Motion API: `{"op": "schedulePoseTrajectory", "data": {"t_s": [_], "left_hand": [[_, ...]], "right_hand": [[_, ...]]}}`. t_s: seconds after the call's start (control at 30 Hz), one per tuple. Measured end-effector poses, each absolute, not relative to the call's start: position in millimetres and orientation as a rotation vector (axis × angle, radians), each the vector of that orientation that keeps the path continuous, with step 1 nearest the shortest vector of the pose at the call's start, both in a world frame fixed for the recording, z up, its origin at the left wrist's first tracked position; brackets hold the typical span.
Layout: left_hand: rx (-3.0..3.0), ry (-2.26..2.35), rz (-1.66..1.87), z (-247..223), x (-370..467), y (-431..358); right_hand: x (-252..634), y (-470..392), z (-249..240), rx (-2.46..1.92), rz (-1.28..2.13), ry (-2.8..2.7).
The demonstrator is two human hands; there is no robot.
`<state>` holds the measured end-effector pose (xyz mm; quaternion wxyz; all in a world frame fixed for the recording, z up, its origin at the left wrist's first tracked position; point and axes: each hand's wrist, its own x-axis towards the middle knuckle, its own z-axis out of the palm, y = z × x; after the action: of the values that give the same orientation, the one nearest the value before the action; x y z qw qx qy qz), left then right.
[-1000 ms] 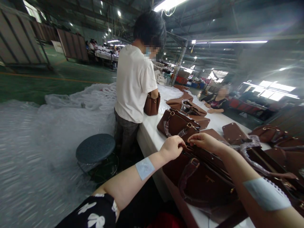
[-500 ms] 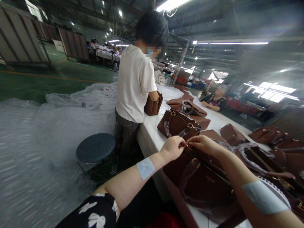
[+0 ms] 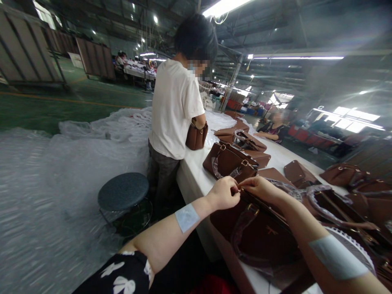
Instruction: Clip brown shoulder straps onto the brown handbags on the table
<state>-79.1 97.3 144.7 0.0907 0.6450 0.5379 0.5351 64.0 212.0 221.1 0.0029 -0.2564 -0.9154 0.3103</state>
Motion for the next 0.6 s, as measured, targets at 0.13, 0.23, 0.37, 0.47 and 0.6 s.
{"op": "schedulePoseTrajectory", "data": {"t_s": [0.13, 0.23, 0.37, 0.47, 0.6], "left_hand": [[1.862, 1.581, 1.588, 142.8, -83.0, 102.5], [1.724, 1.606, 1.699, 149.1, -89.8, 106.2], [1.591, 1.625, 1.776, 158.1, -98.2, 109.5], [1.532, 1.620, 1.731, 153.5, -100.3, 110.5], [1.521, 1.631, 1.582, 135.7, -99.3, 111.8]], "right_hand": [[63.9, 211.4, 224.7, -0.810, 0.935, -2.869], [62.5, 207.4, 229.6, -0.757, 0.927, -2.801], [58.4, 197.9, 228.2, -0.786, 1.019, -2.778], [56.3, 196.7, 222.9, -0.891, 1.034, -2.712], [55.8, 209.4, 220.1, -1.067, 0.845, -2.545]]}}
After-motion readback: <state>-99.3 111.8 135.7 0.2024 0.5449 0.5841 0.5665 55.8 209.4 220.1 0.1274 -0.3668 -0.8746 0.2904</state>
